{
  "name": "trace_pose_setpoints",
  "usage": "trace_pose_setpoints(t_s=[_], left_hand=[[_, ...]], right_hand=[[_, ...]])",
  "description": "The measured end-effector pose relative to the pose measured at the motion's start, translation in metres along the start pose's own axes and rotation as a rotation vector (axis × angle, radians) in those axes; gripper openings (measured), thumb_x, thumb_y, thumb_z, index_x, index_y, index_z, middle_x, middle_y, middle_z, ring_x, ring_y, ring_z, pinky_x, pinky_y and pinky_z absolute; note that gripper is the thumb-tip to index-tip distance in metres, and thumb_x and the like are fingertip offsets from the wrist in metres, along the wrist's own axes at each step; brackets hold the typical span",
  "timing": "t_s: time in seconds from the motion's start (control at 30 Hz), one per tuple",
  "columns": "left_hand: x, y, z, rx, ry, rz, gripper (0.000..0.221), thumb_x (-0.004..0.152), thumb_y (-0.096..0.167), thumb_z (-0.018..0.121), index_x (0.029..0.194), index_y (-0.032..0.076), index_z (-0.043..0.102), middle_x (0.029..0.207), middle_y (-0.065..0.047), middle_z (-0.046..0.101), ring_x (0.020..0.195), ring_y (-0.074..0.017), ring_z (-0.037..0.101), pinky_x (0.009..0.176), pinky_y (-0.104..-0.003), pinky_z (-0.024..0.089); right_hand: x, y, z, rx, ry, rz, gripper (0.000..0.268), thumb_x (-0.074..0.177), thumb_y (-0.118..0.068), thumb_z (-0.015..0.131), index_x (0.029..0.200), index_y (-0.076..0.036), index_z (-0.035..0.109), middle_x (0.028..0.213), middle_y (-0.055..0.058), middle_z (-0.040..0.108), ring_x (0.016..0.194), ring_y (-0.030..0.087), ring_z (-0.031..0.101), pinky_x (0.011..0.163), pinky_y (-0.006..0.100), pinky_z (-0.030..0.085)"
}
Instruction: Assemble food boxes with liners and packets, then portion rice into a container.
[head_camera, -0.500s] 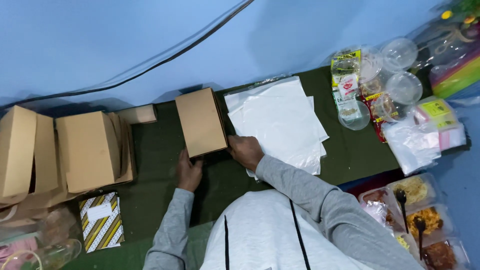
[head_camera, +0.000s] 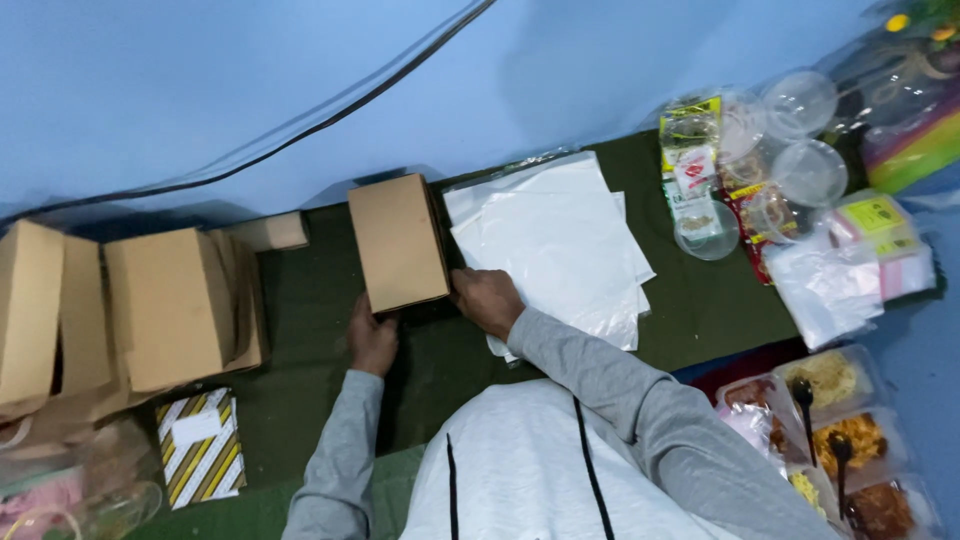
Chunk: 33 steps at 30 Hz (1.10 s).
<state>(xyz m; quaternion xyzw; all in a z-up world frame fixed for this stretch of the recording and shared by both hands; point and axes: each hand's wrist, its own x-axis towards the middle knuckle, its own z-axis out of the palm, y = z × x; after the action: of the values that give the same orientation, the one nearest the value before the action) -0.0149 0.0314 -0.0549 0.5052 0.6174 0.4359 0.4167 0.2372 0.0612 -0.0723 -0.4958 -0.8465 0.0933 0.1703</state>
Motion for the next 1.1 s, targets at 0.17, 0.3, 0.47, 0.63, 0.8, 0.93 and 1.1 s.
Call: trace_pose_setpoints(t_s=[0.17, 0.3, 0.47, 0.63, 0.8, 0.93, 1.1], left_hand=[[-0.024, 0.023, 0.003, -0.202, 0.072, -0.083, 0.066, 0.081, -0.010, 0.064, 0.145, -0.008, 0.049, 0.122, -0.025, 0.060, 0.112, -0.0301, 0.059, 0.103, -0.046, 0.049], [-0.059, 0.032, 0.003, -0.174, 0.172, -0.210, 0.043, 0.094, 0.013, 0.076, 0.133, 0.002, 0.060, 0.107, -0.008, 0.059, 0.100, -0.0172, 0.057, 0.094, -0.036, 0.049], [-0.103, 0.048, 0.018, -0.023, 0.022, -0.380, 0.029, 0.103, 0.032, 0.063, 0.082, 0.012, 0.067, 0.068, -0.001, 0.057, 0.059, -0.0103, 0.050, 0.052, -0.028, 0.042], [-0.119, 0.046, 0.037, 0.088, -0.159, -0.231, 0.023, 0.096, 0.026, 0.069, 0.080, 0.009, 0.074, 0.069, 0.000, 0.064, 0.068, -0.0102, 0.055, 0.064, -0.028, 0.045], [-0.118, 0.060, 0.047, -0.024, -0.273, -0.345, 0.012, 0.093, 0.019, 0.072, 0.090, 0.007, 0.073, 0.068, -0.002, 0.060, 0.062, -0.0109, 0.052, 0.054, -0.028, 0.043], [-0.120, 0.067, 0.054, 0.035, -0.354, -0.193, 0.039, 0.099, 0.028, 0.065, 0.064, 0.012, 0.060, 0.057, 0.003, 0.051, 0.058, -0.0068, 0.045, 0.053, -0.028, 0.034], [-0.131, 0.092, 0.060, 0.047, -0.446, -0.218, 0.038, 0.098, 0.028, 0.064, 0.064, 0.010, 0.061, 0.061, 0.001, 0.057, 0.064, -0.0090, 0.052, 0.059, -0.031, 0.039]], right_hand=[[-0.008, -0.014, -0.031, -0.022, 0.038, 0.037, 0.028, 0.088, -0.017, 0.065, 0.114, -0.008, 0.065, 0.078, 0.006, 0.068, 0.067, 0.030, 0.072, 0.051, 0.044, 0.056], [-0.025, -0.028, -0.077, 0.029, 0.101, 0.120, 0.024, 0.099, -0.019, 0.060, 0.119, -0.007, 0.065, 0.076, 0.009, 0.069, 0.066, 0.029, 0.073, 0.051, 0.041, 0.056], [-0.053, -0.022, -0.126, -0.010, 0.207, 0.200, 0.026, 0.103, -0.029, 0.061, 0.084, -0.012, 0.056, 0.068, 0.008, 0.062, 0.056, 0.033, 0.061, 0.042, 0.049, 0.039], [-0.105, 0.028, -0.132, -0.120, 0.277, 0.321, 0.024, 0.103, -0.030, 0.057, 0.082, -0.018, 0.056, 0.069, 0.005, 0.061, 0.058, 0.031, 0.061, 0.046, 0.050, 0.040], [-0.164, 0.126, -0.161, -0.570, 0.353, 0.757, 0.028, 0.097, -0.029, 0.061, 0.123, -0.023, 0.062, 0.070, 0.003, 0.063, 0.049, 0.028, 0.061, 0.038, 0.046, 0.042], [-0.190, 0.160, -0.184, -0.451, 0.145, 0.924, 0.060, 0.094, -0.033, 0.071, 0.146, -0.013, 0.052, 0.071, 0.017, 0.072, 0.062, 0.042, 0.070, 0.048, 0.054, 0.051], [-0.202, 0.193, -0.172, -0.452, 0.203, 0.780, 0.037, 0.094, -0.025, 0.070, 0.131, -0.017, 0.065, 0.075, 0.016, 0.069, 0.060, 0.039, 0.068, 0.043, 0.050, 0.047]])
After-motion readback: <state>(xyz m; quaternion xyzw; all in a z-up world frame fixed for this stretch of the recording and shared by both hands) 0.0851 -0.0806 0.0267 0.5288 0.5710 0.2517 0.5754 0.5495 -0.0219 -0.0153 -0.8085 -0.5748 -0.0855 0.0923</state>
